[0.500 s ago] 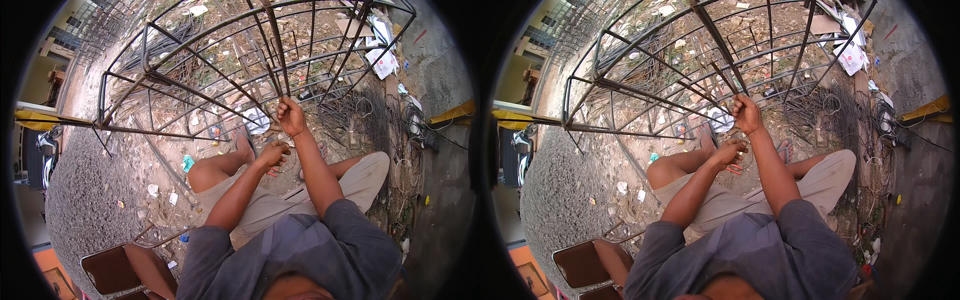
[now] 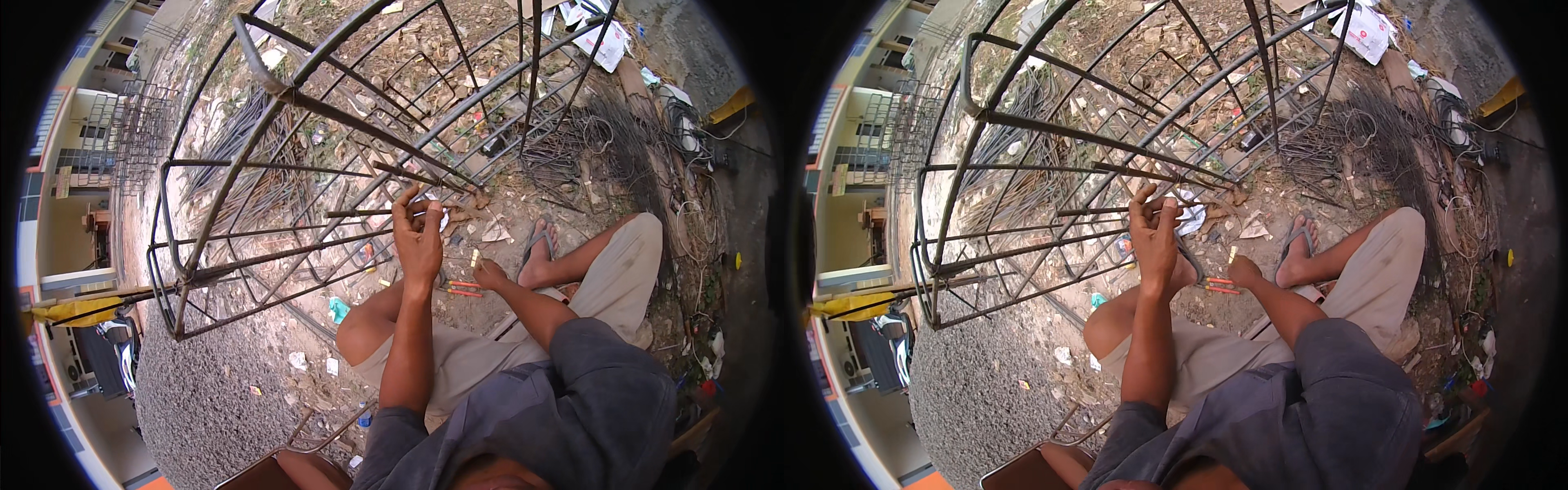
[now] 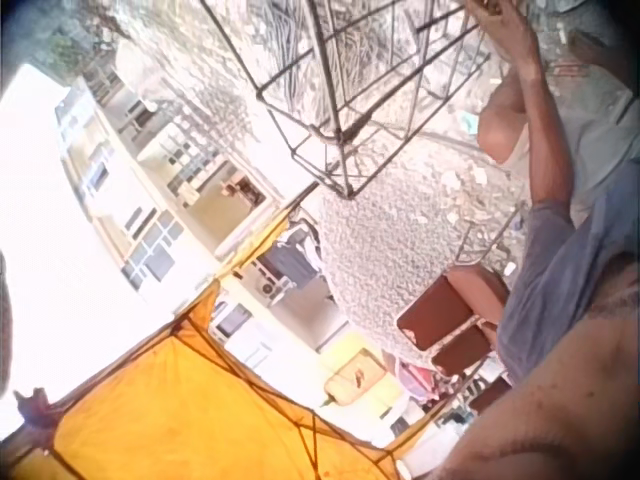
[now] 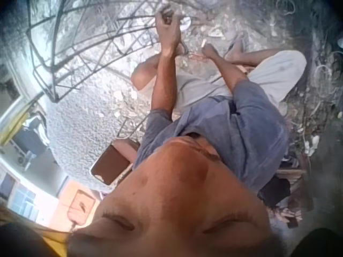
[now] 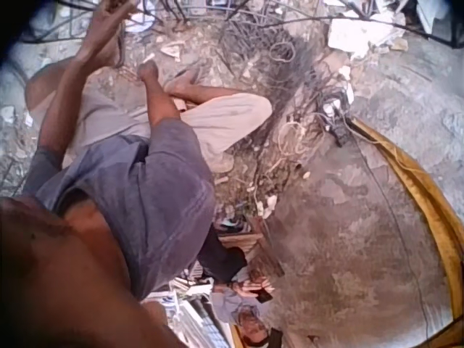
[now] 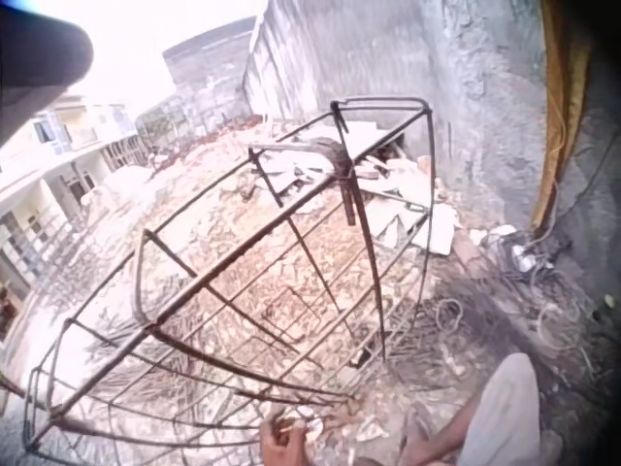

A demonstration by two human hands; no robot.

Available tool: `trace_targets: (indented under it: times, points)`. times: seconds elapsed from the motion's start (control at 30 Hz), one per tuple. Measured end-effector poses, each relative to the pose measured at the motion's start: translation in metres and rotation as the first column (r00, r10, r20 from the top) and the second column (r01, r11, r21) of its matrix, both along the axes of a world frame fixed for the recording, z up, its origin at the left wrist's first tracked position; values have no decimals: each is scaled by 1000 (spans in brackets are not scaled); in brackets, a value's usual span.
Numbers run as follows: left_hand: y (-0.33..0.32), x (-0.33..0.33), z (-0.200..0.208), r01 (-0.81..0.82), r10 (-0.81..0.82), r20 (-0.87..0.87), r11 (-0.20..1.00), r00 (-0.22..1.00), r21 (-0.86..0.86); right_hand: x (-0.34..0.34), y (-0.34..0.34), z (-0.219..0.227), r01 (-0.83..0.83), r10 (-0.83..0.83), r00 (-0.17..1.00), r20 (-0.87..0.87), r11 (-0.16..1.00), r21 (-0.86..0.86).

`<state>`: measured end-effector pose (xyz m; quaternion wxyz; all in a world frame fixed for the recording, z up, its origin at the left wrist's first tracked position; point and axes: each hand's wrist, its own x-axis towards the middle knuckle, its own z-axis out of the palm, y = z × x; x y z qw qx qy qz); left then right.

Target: The person sits on the ground and uses pliers to twist wire ties around the joints of a metal frame. They repeatedly cut and twist wires to secure the structure.

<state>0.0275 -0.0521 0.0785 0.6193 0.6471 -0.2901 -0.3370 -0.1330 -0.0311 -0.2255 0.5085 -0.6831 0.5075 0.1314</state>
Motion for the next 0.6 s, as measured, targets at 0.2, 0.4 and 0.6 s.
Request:
trace_targets:
  times: [0.2,0.4,0.6]
  points:
    - [-26,-4,-18,49,-56,118,997,991,62,-1,54,-20,-355,346,935,-80,911,-212]
    - [-40,-7,-13,-10,2,39,979,999,202,30,64,-45,-421,396,907,-142,849,-318]
    - [-38,-5,-16,-49,53,-20,984,998,174,43,44,-56,-697,641,717,-276,668,-259]
